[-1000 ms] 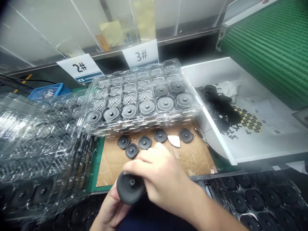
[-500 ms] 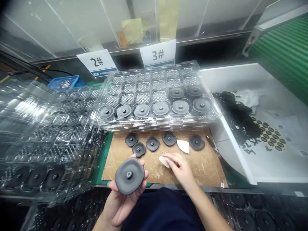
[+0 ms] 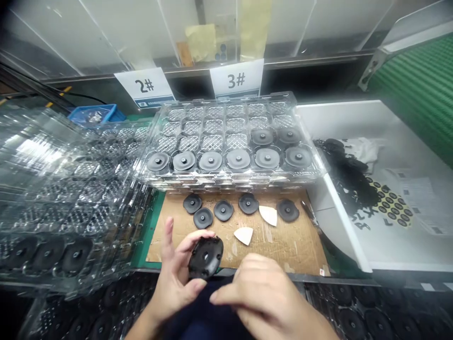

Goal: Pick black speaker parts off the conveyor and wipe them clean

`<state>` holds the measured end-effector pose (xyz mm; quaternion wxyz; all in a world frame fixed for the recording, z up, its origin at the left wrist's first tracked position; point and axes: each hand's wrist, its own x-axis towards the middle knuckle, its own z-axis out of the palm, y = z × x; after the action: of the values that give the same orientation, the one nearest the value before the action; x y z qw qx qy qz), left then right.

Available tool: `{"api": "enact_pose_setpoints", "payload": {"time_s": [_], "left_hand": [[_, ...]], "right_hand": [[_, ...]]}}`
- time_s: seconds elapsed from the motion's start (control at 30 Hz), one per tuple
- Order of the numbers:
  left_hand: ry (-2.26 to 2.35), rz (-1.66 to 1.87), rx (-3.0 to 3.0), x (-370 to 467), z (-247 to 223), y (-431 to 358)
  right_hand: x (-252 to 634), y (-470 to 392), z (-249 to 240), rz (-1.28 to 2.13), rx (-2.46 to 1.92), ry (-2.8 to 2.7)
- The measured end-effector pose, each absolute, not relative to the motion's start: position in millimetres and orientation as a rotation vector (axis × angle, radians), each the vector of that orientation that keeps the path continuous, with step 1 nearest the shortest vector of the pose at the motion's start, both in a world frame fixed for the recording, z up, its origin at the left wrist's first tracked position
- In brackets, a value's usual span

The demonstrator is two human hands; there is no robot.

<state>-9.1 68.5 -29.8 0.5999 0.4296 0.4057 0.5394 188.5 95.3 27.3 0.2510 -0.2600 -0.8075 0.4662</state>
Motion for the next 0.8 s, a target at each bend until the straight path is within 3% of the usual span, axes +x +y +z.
{"api": "enact_pose_setpoints", "payload": {"time_s": [0.17, 0.33, 0.53, 0.8], "left_hand": [[1.063, 1.152, 1.492, -19.0, -30.1, 62.6], [0.978, 1.217, 1.618, -23.9, -31.6, 57.2], [1.045, 0.893, 1.013, -31.1, -28.9, 53.8], [1.361, 0.928, 0.658, -67.3, -57.2, -16.9]], "right_hand": [[194.2, 77.3, -9.0, 1.184, -0.984, -1.921], [185.6, 78.1, -13.4, 0.994, -0.982, -2.061], [168.6, 72.7, -18.4, 0.864, -1.019, -2.058], [116.6, 40.0, -75.6, 1.267, -0.947, -2.273]]}}
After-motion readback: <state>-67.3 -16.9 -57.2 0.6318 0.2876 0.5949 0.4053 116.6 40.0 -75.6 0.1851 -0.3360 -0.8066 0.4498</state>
